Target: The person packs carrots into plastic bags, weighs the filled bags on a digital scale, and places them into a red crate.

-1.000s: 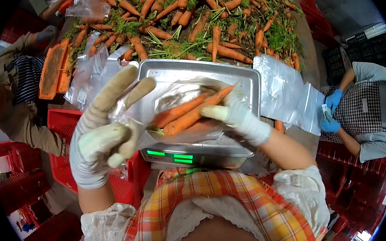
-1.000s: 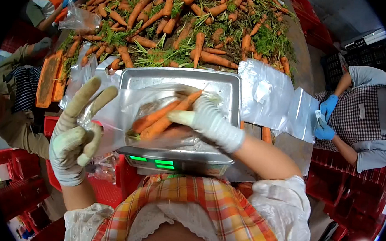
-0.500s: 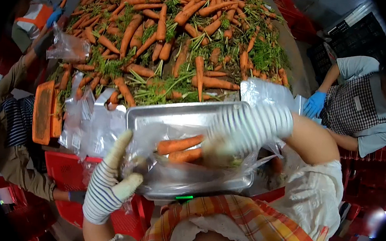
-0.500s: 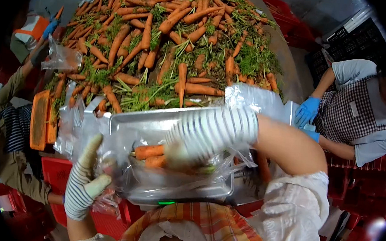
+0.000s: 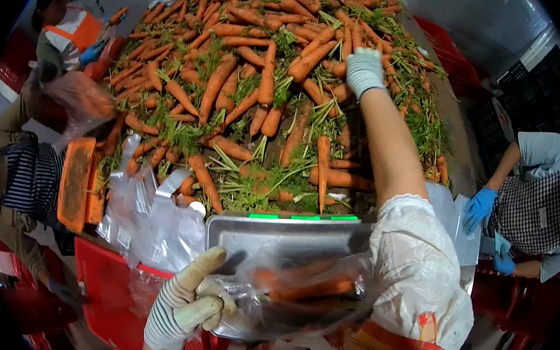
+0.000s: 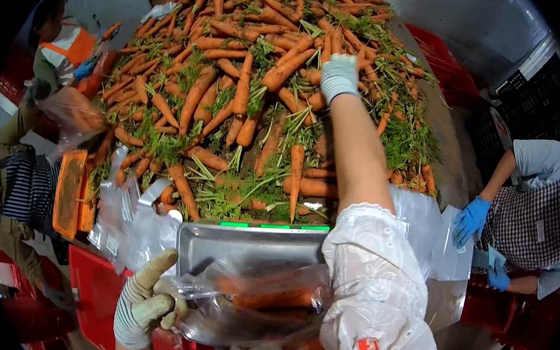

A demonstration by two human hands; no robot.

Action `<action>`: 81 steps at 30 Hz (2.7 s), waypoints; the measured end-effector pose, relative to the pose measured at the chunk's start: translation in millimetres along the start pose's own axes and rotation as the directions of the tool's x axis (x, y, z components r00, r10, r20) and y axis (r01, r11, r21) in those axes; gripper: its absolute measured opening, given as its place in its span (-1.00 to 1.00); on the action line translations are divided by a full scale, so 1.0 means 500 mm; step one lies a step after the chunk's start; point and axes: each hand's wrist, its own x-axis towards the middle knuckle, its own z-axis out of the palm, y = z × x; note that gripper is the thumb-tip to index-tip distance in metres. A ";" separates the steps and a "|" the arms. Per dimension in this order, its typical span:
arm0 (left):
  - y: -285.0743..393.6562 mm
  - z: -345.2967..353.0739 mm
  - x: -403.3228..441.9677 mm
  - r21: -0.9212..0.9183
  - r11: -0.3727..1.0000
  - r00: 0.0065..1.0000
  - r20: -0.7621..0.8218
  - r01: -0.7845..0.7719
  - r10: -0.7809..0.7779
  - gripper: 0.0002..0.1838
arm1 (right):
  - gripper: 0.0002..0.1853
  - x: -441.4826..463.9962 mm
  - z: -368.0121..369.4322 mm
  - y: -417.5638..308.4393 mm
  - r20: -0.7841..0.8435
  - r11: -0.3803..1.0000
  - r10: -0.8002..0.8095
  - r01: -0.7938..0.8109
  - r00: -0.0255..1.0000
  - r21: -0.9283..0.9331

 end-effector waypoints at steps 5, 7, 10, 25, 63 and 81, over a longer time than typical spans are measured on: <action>0.002 -0.013 0.000 -0.001 1.000 1.000 0.029 0.009 -0.009 -0.34 | -0.43 -0.053 -0.028 0.069 -0.059 0.863 0.194 -0.142 0.979 0.485; -0.004 -0.015 0.011 -0.035 0.999 0.998 0.057 -0.017 0.019 -0.34 | -0.46 -0.051 -0.035 0.048 -0.266 0.807 0.026 0.137 0.964 0.575; -0.009 0.003 0.031 -0.184 0.979 0.990 0.088 -0.089 0.107 -0.34 | -0.59 -0.100 -0.129 -0.101 -0.305 0.793 -0.484 0.558 0.820 0.245; -0.044 0.009 0.019 -0.335 0.940 0.989 0.097 -0.071 0.109 -0.35 | -0.52 -0.151 -0.092 -0.184 -0.415 0.621 -0.506 0.654 0.756 0.433; -0.017 0.066 -0.156 -0.280 0.884 0.902 0.114 -0.374 0.417 -0.34 | -0.31 -0.778 -0.204 -0.032 -0.356 -0.238 -0.753 0.276 0.553 0.931; 0.051 0.045 -0.128 0.392 0.807 0.888 0.315 -0.443 0.334 -0.45 | -0.57 -0.837 -0.258 0.129 -0.245 0.193 -0.707 0.515 0.664 0.835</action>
